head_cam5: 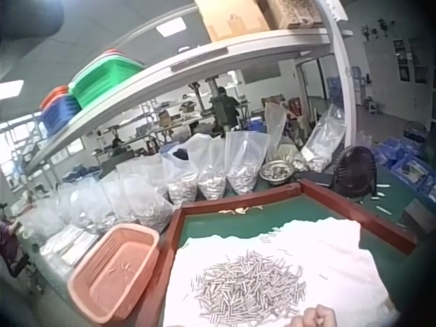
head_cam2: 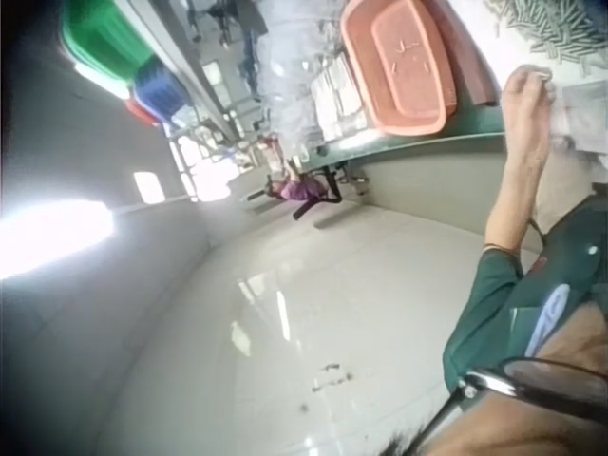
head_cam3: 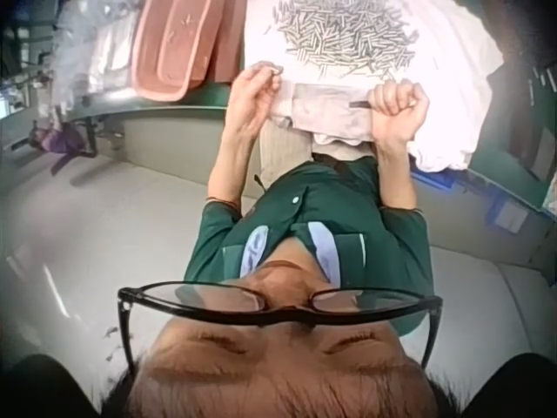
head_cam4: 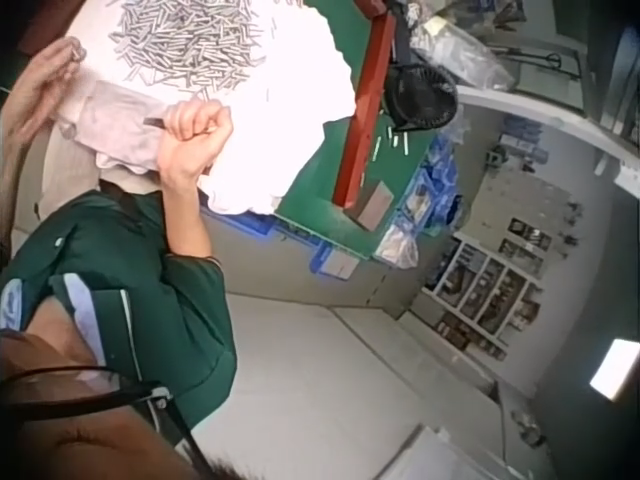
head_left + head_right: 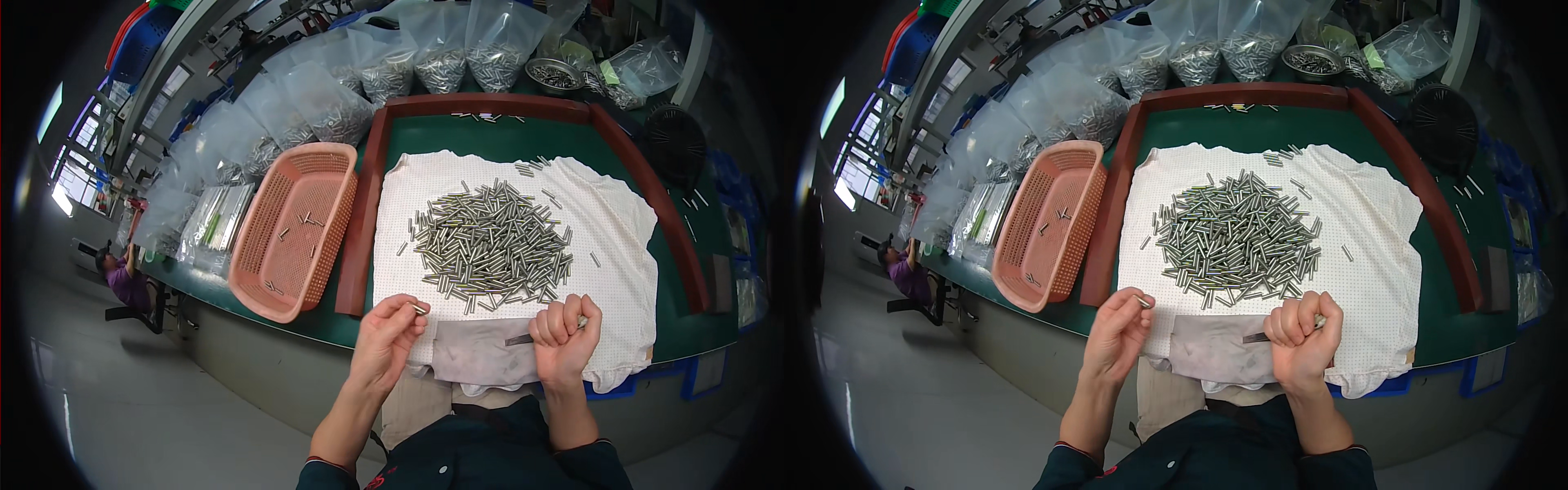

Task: Inspecting and cleaning small metal pins on a workbench tray using a cloth.

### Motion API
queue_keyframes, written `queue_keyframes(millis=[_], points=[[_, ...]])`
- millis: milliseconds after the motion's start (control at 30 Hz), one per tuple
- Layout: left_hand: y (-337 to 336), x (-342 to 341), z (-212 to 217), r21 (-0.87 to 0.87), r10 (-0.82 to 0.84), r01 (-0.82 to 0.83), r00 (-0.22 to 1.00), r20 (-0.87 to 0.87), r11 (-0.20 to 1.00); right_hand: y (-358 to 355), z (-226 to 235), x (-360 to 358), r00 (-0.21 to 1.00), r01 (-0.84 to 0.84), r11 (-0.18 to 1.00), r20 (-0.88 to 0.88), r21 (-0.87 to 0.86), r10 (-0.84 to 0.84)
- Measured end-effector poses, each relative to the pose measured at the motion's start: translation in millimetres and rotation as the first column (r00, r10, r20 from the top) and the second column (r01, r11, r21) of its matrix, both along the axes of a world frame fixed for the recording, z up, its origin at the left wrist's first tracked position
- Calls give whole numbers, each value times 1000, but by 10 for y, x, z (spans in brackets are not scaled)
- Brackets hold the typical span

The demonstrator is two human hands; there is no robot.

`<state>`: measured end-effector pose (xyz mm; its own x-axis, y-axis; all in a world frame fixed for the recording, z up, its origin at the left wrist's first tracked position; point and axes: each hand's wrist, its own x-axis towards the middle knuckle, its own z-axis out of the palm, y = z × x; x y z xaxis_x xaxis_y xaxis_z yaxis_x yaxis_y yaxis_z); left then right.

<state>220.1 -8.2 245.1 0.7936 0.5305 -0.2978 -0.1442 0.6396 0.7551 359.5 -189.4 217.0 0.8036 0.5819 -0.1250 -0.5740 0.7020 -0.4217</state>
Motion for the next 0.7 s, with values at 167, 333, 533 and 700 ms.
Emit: queue_keyframes(millis=[167, 333, 533, 700], points=[[399, -207, 641, 968, 529, -137, 816, 232, -211, -4, -9, -3, 1000, 19, 1000, 6, -6, -19], [1021, -372, 770, 848, 719, 319, 688, 100, -423, -7, 1, -13, 1000, 17, 1000, 2, 1, -17], [606, 47, 602, 893, 550, 211, 834, 47, -397, -12, -9, -1, 999, 39, 999, 8, -26, -39], [493, 524, 36, 850, 458, 414, 856, -240, -327, -5, -17, -21, 1000, 28, 999, 8, -20, -28]])
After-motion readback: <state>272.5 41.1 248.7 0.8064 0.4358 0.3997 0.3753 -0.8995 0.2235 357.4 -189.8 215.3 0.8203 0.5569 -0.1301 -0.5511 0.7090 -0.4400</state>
